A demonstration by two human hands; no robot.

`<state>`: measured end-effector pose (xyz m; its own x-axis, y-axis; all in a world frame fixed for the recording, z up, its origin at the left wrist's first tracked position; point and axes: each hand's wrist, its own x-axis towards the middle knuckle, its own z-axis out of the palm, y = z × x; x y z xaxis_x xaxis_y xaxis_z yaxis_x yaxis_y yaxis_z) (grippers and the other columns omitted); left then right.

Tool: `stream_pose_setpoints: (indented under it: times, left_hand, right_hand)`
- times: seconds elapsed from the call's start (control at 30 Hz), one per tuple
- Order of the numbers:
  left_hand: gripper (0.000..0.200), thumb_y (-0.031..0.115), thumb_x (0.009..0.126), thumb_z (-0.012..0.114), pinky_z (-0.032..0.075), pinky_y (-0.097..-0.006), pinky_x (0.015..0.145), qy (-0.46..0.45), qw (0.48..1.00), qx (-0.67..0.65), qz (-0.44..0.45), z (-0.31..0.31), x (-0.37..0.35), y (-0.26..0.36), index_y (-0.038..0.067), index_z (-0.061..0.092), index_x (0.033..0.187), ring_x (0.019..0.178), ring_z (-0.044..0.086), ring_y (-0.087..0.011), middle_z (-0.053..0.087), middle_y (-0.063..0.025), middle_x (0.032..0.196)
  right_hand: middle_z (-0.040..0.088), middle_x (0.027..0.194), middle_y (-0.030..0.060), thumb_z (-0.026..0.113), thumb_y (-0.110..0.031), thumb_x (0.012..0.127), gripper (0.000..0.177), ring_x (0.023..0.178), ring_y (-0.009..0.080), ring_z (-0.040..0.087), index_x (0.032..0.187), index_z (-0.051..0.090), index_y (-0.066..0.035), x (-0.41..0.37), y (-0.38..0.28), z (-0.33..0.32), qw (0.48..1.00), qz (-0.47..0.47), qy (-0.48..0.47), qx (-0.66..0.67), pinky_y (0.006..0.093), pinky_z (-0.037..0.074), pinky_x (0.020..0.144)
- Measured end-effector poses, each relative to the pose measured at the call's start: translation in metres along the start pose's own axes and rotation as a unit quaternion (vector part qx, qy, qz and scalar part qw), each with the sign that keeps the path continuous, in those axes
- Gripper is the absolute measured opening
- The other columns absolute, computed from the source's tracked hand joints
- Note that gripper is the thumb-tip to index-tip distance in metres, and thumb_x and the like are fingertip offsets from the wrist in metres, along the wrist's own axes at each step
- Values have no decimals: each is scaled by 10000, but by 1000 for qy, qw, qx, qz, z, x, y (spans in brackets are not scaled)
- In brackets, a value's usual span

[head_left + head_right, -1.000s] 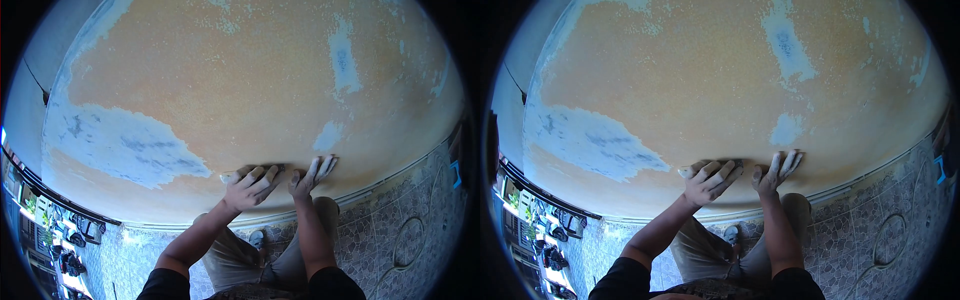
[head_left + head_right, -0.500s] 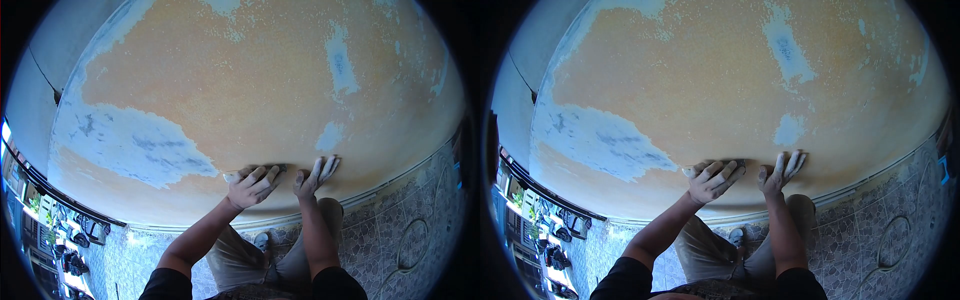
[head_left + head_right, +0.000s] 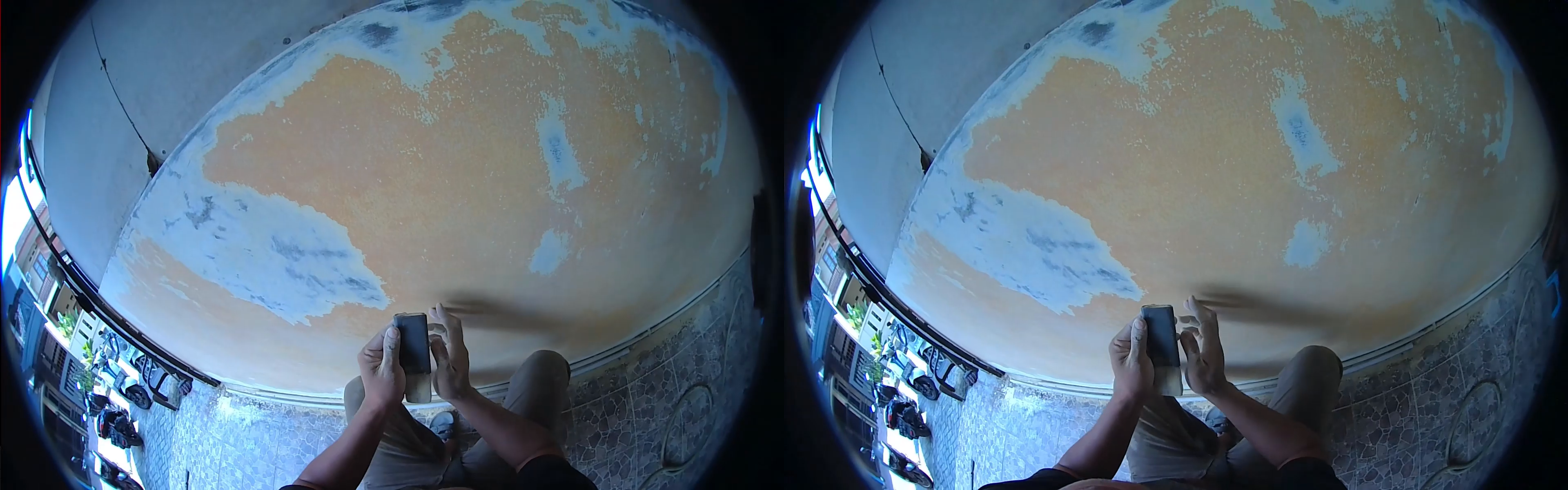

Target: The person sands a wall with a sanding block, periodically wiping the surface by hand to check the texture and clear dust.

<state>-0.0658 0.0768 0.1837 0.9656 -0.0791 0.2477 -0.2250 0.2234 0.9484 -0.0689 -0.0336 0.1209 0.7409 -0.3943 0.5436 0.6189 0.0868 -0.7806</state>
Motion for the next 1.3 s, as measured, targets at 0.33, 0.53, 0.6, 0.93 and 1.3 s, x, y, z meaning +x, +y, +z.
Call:
stream_pose_setpoints:
  times: [0.33, 0.53, 0.6, 0.93, 1.3]
  left_hand:
    - [336, 238, 1088, 472, 437, -205, 651, 33, 985, 116, 124, 2, -20, 6, -18, 685, 1046, 736, 535, -25, 644, 27, 807]
    - [219, 138, 1041, 540, 466, -251, 682, 1, 962, 189, 199, 7, -20, 8, -24, 662, 1124, 798, 578, -80, 681, -47, 899]
    - [225, 62, 953, 636, 460, -284, 669, 52, 883, 279, 375, 9, -10, 15, -12, 650, 1166, 781, 593, -148, 681, -94, 887]
    - [496, 129, 839, 774, 423, -442, 994, 142, 645, 403, 634, 12, 131, 217, 40, 597, 1293, 1147, 574, -333, 642, -155, 1201]
    - [420, 393, 886, 680, 393, -431, 1062, 203, 534, 466, 676, 32, 199, 260, 101, 684, 1188, 1069, 624, -272, 681, -70, 1104]
  right_hand:
    - [403, 1524, 211, 397, -401, 1081, 609, 1425, 278, 385, 1481, 410, 57, -25, -44, 28, 985, -8, -97, 141, 389, 292, 1172]
    - [417, 1513, 216, 449, -318, 1073, 549, 1410, 285, 408, 1474, 427, 55, -33, -55, 18, 996, -36, -39, 77, 394, 329, 1151]
    - [443, 1489, 209, 467, -291, 1069, 541, 1385, 269, 434, 1479, 418, 58, -30, -62, 17, 995, -30, -42, 86, 391, 345, 1136]
    - [532, 1254, 177, 442, -215, 1066, 494, 1053, 236, 552, 1446, 433, 101, 71, -100, -32, 909, -325, 77, -250, 366, 489, 866]
    - [561, 1287, 241, 620, -288, 987, 430, 1073, 338, 537, 1348, 617, -53, 127, -19, -46, 692, -429, 199, -546, 448, 367, 905]
